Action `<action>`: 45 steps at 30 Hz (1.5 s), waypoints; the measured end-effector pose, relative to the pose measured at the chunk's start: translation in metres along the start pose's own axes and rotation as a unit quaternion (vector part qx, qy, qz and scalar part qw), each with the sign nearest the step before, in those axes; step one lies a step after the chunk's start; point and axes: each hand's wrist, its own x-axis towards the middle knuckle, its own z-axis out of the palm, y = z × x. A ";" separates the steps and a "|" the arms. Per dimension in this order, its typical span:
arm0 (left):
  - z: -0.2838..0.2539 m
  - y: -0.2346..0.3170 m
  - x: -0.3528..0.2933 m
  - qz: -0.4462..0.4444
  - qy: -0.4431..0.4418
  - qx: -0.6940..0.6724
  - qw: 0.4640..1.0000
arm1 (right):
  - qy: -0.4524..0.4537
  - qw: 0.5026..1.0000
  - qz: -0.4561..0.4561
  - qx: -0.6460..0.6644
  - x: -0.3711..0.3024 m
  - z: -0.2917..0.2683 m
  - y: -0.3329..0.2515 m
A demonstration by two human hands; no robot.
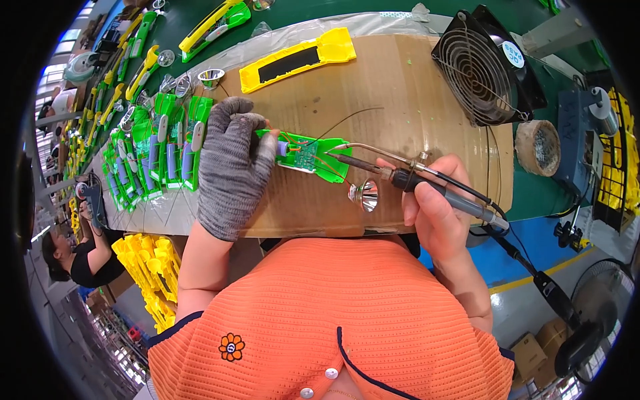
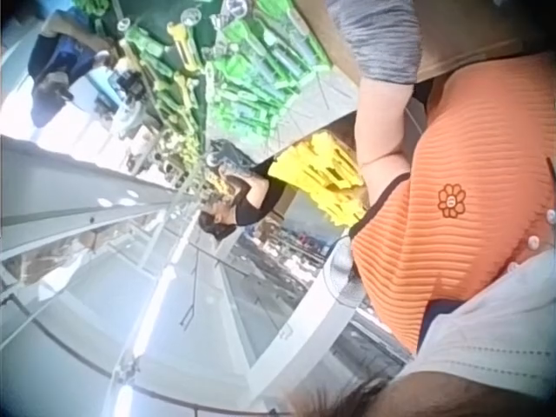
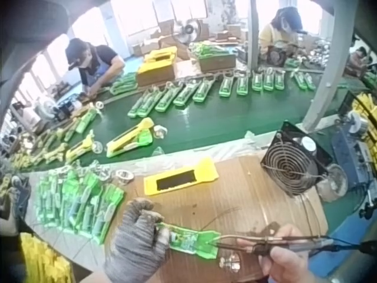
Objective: Soldering internal components and wires into flashlight housings on an assembly line.
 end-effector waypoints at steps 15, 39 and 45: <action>-0.002 -0.002 -0.009 -0.048 0.062 -0.132 0.988 | -0.030 0.997 -0.003 0.070 -0.002 -0.010 0.002; -0.001 -0.027 0.012 0.120 -0.131 -0.172 0.969 | 0.000 0.999 0.042 -0.026 0.011 0.013 -0.004; -0.003 -0.022 0.015 0.114 -0.140 -0.159 0.971 | -0.002 0.993 0.078 -0.086 0.020 0.020 -0.009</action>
